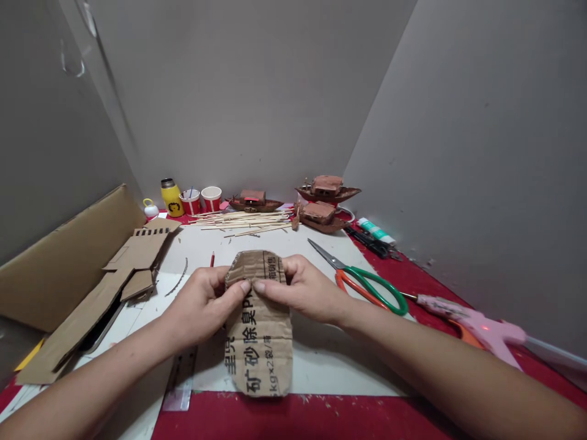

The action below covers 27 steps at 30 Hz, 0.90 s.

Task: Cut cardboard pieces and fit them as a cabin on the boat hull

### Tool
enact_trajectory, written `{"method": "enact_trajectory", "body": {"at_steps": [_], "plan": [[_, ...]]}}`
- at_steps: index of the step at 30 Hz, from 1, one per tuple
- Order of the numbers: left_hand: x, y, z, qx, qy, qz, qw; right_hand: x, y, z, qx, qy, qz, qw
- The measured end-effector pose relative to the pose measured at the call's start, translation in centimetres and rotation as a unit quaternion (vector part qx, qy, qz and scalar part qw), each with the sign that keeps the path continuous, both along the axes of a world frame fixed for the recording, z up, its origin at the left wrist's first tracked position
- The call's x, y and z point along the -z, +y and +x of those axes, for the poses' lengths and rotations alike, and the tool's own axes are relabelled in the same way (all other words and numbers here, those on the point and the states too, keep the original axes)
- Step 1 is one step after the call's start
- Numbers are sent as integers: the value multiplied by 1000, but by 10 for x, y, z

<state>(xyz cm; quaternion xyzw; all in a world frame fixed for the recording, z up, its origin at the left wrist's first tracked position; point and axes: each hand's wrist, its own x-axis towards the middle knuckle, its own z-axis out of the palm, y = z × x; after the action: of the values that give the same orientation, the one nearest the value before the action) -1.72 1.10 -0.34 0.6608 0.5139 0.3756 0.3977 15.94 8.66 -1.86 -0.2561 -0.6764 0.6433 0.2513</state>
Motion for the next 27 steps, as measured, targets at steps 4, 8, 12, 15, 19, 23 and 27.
{"method": "enact_trajectory", "body": {"at_steps": [4, 8, 12, 15, 19, 23, 27], "plan": [[14, -1, -3, -15, 162, 151, 975, 8, -5, -3, -5, 7, 18, 1000], [26, -2, -3, -37, 259, 255, 931, 12, -3, -4, -4, -3, 82, 997], [13, -2, 1, -36, 147, 159, 976, 2, 2, 0, -24, 12, 66, 997], [-2, -2, 2, -12, 82, 77, 994, -5, 4, 4, 22, 40, 110, 993], [-8, -3, 0, 1, 24, 27, 999, -6, 4, 5, 6, 37, 124, 992], [-3, -3, 0, -5, 60, 75, 995, -3, 5, 4, 0, 52, 145, 988], [-1, -3, 1, 6, 49, 90, 995, -1, 4, 6, 23, 72, 245, 967]]}}
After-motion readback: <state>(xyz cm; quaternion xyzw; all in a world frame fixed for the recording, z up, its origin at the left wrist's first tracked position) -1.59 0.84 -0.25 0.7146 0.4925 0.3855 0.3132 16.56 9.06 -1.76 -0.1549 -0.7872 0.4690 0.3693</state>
